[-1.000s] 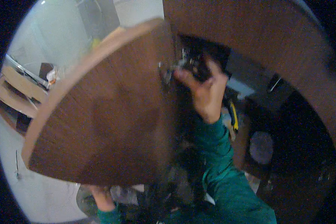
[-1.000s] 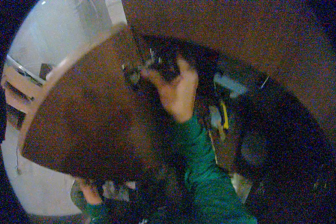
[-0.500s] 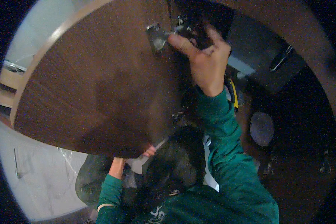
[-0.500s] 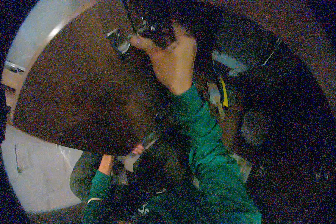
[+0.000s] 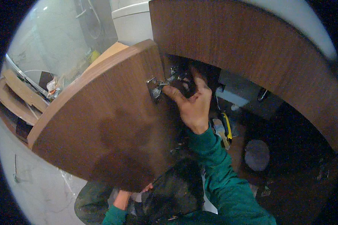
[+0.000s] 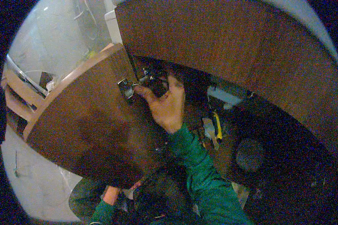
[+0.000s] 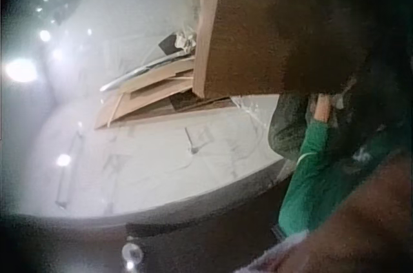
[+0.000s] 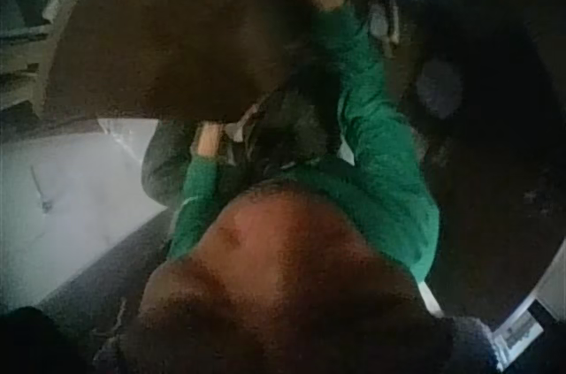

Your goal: The person installs hinges on a cabinet door by hand, aligning and securing each hinge to the door and cabinet frame. The person repeatedly opens and closes the door to test alignment and fit.

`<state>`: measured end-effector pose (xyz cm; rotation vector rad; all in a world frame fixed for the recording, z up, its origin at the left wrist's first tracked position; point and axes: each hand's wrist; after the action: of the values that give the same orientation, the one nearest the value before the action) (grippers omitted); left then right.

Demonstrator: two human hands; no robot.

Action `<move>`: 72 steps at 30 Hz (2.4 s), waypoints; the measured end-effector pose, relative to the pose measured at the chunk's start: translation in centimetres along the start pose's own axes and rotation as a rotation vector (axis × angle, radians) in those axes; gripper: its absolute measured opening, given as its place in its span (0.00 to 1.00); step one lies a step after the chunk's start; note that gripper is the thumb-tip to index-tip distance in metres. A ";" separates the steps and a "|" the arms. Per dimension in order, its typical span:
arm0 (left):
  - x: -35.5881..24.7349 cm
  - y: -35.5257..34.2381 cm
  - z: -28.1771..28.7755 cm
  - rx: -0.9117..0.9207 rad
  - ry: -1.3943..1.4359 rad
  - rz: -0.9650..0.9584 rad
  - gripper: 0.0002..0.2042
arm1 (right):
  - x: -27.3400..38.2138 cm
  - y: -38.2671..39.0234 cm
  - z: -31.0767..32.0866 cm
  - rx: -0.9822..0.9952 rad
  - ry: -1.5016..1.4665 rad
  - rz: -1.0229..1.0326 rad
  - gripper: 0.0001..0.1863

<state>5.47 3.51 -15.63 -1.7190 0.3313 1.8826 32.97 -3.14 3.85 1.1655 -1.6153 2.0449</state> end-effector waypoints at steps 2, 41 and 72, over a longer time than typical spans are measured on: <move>0.1 0.4 0.6 -0.009 -0.007 0.012 0.28 | 0.1 0.5 -0.3 -0.077 0.091 0.017 0.32; -0.3 3.5 0.7 -0.006 -0.044 0.084 0.28 | 0.9 0.2 -1.2 0.067 -0.073 -0.124 0.16; -1.4 4.7 0.5 0.006 -0.061 0.121 0.28 | -3.1 -2.3 -6.6 -0.407 -0.199 -0.478 0.16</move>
<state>2.49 -0.39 -15.13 -1.6674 0.4250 2.0136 33.70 4.35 2.85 1.4523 -1.5471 1.2727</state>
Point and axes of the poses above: each hand's wrist, its own y-axis away from the middle knuckle, its own z-axis out of the back of the hand, x = y × z, and after that the axes turned 14 degrees about y, right-handed
